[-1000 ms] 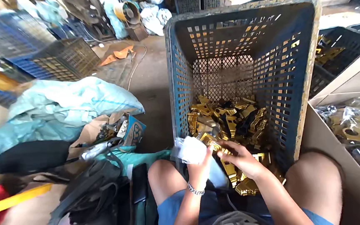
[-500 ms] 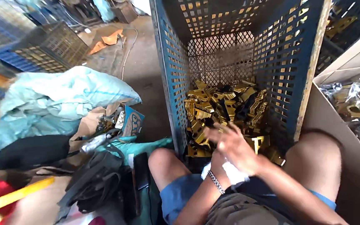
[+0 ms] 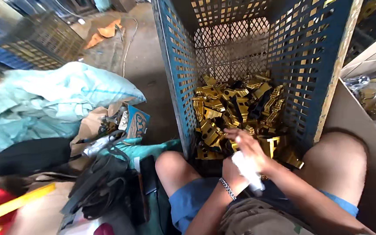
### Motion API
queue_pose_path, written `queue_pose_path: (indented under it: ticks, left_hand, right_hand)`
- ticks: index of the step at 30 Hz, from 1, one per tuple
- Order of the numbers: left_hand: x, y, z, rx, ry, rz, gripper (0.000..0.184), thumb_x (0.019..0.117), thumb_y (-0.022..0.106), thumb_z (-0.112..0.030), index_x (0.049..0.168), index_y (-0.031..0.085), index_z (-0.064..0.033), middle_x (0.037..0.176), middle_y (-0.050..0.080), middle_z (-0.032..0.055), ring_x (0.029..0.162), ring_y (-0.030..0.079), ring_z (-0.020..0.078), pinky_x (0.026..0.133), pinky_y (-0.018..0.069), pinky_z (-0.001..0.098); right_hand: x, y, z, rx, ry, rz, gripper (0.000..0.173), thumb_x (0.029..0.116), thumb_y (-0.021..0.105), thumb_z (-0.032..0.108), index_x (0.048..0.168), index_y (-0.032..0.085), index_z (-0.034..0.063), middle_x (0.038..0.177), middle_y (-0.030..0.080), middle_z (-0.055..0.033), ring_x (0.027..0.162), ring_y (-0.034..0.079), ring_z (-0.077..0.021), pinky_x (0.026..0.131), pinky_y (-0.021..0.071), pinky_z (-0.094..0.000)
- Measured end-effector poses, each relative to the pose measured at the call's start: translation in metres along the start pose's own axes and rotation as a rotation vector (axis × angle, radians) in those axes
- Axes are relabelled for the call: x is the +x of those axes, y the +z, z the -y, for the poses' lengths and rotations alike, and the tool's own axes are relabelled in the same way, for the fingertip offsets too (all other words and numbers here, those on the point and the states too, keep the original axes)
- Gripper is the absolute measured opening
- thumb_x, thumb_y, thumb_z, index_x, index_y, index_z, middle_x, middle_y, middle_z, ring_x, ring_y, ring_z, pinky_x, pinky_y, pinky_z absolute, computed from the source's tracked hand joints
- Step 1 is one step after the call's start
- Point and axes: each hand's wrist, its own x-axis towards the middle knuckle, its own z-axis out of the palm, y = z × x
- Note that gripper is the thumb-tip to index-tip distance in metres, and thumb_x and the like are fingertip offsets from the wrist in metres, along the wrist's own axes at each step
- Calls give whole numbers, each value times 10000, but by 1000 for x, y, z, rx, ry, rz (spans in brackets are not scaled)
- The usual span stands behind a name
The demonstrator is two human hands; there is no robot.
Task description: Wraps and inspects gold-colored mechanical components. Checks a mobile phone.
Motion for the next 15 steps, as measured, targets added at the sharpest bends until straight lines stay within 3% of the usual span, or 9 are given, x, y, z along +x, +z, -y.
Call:
queue_pose_path:
  ticks: [1, 3, 5, 6, 7, 9, 11, 13, 15]
  left_hand:
    - [-13, -17, -5, -140, 71, 24, 279, 797, 759, -66, 986, 691, 129, 897, 723, 171, 865, 694, 161, 816, 551, 317]
    - [-33, -47, -13, -540, 155, 171, 408, 773, 748, -20, 1095, 596, 180, 976, 693, 99, 945, 610, -47, 878, 470, 125]
    - [-34, -52, -6, -599, 246, 116, 395, 771, 763, -47, 1084, 625, 151, 981, 722, 87, 963, 638, -51, 893, 492, 133]
    - [-29, -47, 5, -594, 214, 30, 296, 804, 752, -39, 1045, 661, 107, 937, 731, 63, 905, 666, -15, 849, 543, 173]
    - [-25, -49, 12, -652, 92, -3, 262, 855, 706, -15, 1092, 652, 82, 926, 718, 23, 847, 666, 1, 801, 566, 193]
    - [-21, -65, 20, -735, -162, -48, 284, 920, 561, -2, 1190, 600, 80, 879, 693, 4, 688, 637, 33, 667, 565, 218]
    - [-25, -85, 29, -672, -297, -197, 229, 952, 534, 4, 1157, 612, 70, 811, 725, 16, 669, 695, 88, 668, 609, 264]
    - [-28, -99, 44, -596, -249, -388, 260, 903, 633, 32, 1150, 571, 84, 837, 744, 39, 721, 730, 126, 717, 634, 293]
    - [-28, -104, 57, -539, -214, -524, 427, 802, 761, 41, 1170, 551, 101, 866, 733, 37, 754, 723, 104, 742, 633, 282]
  right_hand:
    - [11, 1, -12, -107, 111, 31, 517, 1081, 331, 326, 1254, 704, 13, 1373, 645, -169, 1365, 527, -369, 1140, 285, -675]
    - [36, 9, -20, -315, 321, 396, 550, 1052, 516, 415, 1480, 541, 71, 1596, 399, -217, 1506, 283, -465, 1178, 95, -742]
    - [55, 40, -18, -342, 358, 657, 687, 980, 655, 451, 1573, 428, 186, 1678, 194, -231, 1525, 155, -515, 1167, 71, -758]
    - [63, 56, -19, -330, 350, 688, 698, 958, 691, 438, 1574, 429, 239, 1688, 150, -232, 1523, 146, -524, 1166, 114, -750]
    - [71, 69, -22, -311, 351, 688, 665, 957, 697, 414, 1557, 458, 256, 1689, 131, -241, 1512, 165, -535, 1148, 187, -736]
    - [86, 78, -26, -285, 409, 726, 593, 962, 709, 311, 1514, 522, 203, 1687, 103, -254, 1476, 219, -561, 1089, 326, -711]
    - [93, 73, -21, -309, 454, 794, 570, 938, 731, 227, 1479, 559, 178, 1674, 126, -244, 1444, 287, -540, 1084, 398, -656]
    - [89, 50, -13, -377, 476, 823, 542, 953, 725, 269, 1470, 572, 203, 1669, 141, -252, 1421, 326, -549, 1079, 396, -674]
    - [70, 18, -5, -438, 505, 736, 536, 972, 690, 337, 1480, 565, 221, 1653, 208, -273, 1413, 299, -593, 1063, 272, -781]
